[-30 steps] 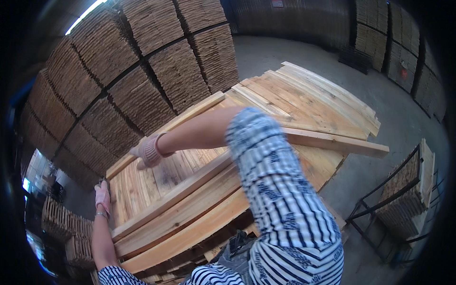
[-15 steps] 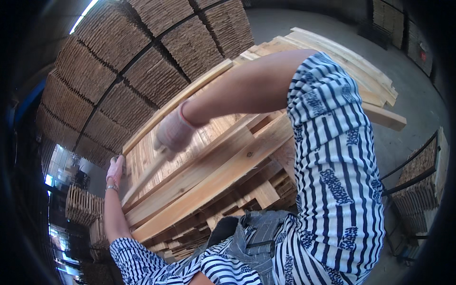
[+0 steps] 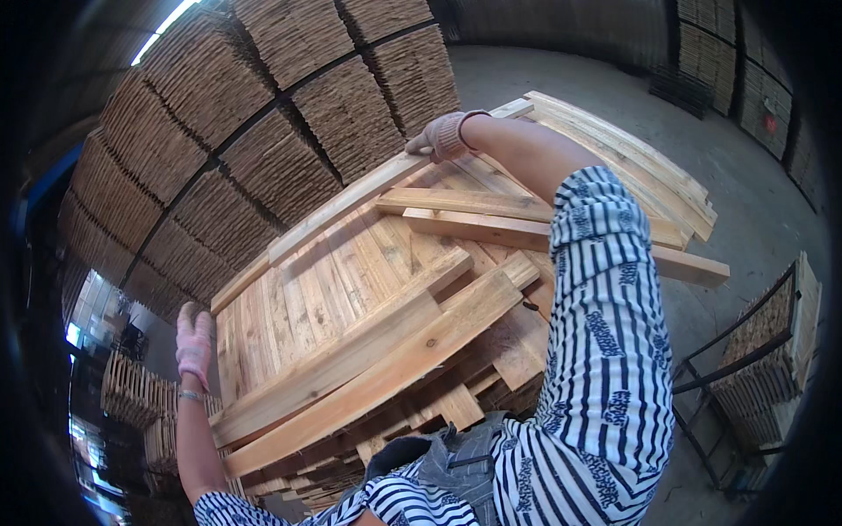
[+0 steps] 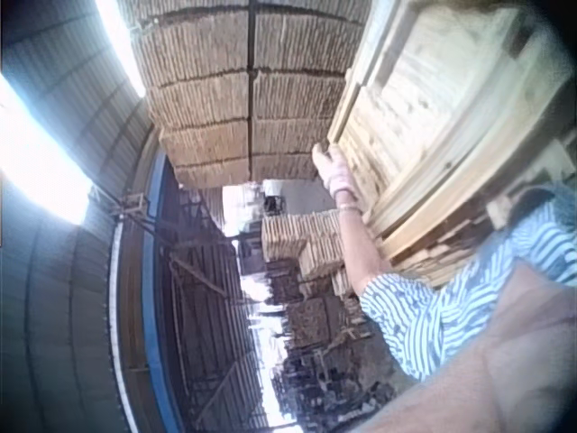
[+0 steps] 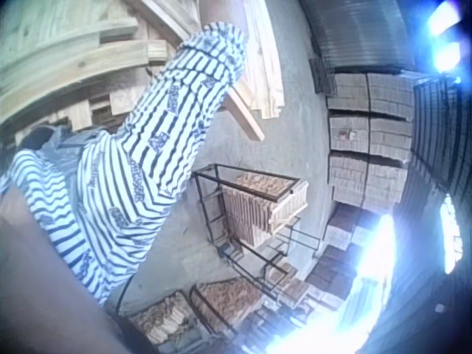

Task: The person picks up wooden planks from a pile and stacks them onto a larger stack. They repeatedly lift planks, align them, and place them on top of the existing stack, occasionally adjusting the stack's alignment.

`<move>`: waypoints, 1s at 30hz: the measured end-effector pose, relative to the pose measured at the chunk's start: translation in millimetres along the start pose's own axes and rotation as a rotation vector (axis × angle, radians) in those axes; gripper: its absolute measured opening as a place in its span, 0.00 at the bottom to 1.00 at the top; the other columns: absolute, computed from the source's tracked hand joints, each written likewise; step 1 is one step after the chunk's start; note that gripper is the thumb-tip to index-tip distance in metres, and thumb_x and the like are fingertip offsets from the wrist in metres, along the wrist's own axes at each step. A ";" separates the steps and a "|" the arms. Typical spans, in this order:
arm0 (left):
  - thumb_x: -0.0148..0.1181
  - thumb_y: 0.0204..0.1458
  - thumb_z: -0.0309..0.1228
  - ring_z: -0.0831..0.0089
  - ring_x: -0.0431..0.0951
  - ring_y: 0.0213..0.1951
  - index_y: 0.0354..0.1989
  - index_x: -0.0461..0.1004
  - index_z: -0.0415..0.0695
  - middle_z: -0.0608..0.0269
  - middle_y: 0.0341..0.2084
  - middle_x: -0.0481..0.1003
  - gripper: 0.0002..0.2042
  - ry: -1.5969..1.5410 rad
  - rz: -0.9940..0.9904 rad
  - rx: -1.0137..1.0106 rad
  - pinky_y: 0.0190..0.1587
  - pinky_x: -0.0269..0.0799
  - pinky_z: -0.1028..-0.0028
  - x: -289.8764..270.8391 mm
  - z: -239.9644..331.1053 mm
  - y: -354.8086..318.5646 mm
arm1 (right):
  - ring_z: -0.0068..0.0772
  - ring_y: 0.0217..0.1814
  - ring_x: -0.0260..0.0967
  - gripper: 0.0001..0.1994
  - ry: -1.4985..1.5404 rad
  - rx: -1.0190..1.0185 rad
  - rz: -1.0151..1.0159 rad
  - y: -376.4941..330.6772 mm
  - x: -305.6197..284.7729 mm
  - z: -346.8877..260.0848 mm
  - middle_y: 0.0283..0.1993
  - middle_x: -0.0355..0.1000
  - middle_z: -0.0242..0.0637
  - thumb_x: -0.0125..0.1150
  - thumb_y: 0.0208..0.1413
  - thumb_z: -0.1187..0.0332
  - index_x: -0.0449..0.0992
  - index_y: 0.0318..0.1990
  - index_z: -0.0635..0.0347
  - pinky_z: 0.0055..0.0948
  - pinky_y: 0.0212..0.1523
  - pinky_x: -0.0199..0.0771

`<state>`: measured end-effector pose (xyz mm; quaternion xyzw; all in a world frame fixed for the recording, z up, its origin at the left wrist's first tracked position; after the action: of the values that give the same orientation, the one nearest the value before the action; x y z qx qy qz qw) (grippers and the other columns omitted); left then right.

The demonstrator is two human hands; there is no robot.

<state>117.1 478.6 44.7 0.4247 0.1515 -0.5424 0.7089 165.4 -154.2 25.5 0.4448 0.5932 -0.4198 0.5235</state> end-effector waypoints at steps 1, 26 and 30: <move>0.58 0.63 0.38 0.56 0.66 0.65 0.68 0.62 0.37 0.46 0.66 0.66 0.28 0.076 -0.040 0.096 0.68 0.58 0.67 10.6 18.9 -14.3 | 0.48 0.62 0.71 0.33 0.018 0.045 -0.016 11.1 4.7 10.3 0.64 0.72 0.42 0.62 0.57 0.67 0.64 0.71 0.29 0.39 0.61 0.69; 0.67 0.50 0.42 0.47 0.76 0.53 0.59 0.69 0.38 0.42 0.49 0.75 0.30 0.160 -0.772 0.380 0.58 0.71 0.59 98.8 215.2 -176.2 | 0.44 0.63 0.72 0.29 -0.092 0.433 0.021 -22.8 -6.1 121.1 0.60 0.75 0.44 0.51 0.60 0.43 0.79 0.57 0.54 0.42 0.63 0.68; 0.68 0.49 0.44 0.47 0.76 0.53 0.59 0.69 0.37 0.42 0.50 0.75 0.32 0.229 -0.752 0.438 0.57 0.71 0.59 101.8 209.7 -172.7 | 0.46 0.65 0.70 0.21 -0.243 0.474 -0.077 -3.6 9.4 162.9 0.62 0.73 0.38 0.51 0.65 0.62 0.71 0.65 0.34 0.45 0.63 0.71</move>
<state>-52.3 243.9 24.8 0.5376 0.2543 -0.7311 0.3345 201.8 -311.2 0.0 0.4783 0.4276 -0.6168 0.4560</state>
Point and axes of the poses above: each hand's wrist, its own y-axis towards the middle knuckle, its own x-axis out of the palm, z = x × y, the point moved 9 cm from there along y, towards the middle knuckle
